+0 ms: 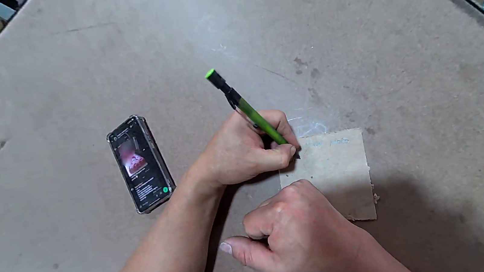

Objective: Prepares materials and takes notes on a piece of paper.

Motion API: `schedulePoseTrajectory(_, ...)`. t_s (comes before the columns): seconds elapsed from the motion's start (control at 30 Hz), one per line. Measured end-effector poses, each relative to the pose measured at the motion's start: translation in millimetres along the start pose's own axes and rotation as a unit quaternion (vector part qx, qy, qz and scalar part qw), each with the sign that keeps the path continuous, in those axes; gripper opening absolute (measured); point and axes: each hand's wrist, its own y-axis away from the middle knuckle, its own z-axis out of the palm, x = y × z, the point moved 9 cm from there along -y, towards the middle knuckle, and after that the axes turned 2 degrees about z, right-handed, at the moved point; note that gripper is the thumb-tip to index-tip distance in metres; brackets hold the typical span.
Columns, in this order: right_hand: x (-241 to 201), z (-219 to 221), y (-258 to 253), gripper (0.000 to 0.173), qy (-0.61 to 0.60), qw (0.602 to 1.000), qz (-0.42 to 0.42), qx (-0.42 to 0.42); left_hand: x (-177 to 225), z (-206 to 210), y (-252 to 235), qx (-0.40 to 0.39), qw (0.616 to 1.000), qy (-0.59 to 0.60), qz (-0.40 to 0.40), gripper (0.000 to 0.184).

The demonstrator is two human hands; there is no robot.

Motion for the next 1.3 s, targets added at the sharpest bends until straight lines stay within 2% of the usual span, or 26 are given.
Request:
schedulePoseTrajectory(0.1, 1, 1, 1, 0.052, -0.006, 1.000, 0.000, -0.006, 1, -2, -2, 0.019, 1.000, -0.008, -0.014, 0.003)
schedulePoseTrajectory(0.27, 1, 0, 1, 0.052, -0.006, 1.000, 0.003, -0.010, 3, 8, -13, -0.015, 1.000, 0.021, 0.006, 0.004)
schedulePoseTrajectory(0.4, 1, 1, 0, 0.052, -0.003, 1.000, 0.009, -0.018, 2, 9, -12, -0.005, 1.000, 0.008, -0.001, 0.005)
schedulePoseTrajectory(0.77, 0, 0, -2, 0.052, 0.001, 1.000, 0.005, -0.019, 6, 6, -19, -0.048, 0.999, -0.003, -0.008, 0.003)
schedulePoseTrajectory(0.97, 1, 1, -1, 0.052, -0.001, 0.999, 0.009, -0.035, 7, 25, -31, -0.083, 0.996, 0.011, 0.005, 0.005)
schedulePoseTrajectory(1.2, 1, 2, -1, 0.052, 0.002, 0.999, 0.011, -0.037, 9, 21, -30, -0.047, 0.999, -0.019, 0.015, 0.004)
schedulePoseTrajectory(1.3, 1, 2, 0, 0.052, 0.004, 0.999, 0.011, -0.039, 9, 24, -30, -0.079, 0.997, -0.015, 0.018, 0.003)
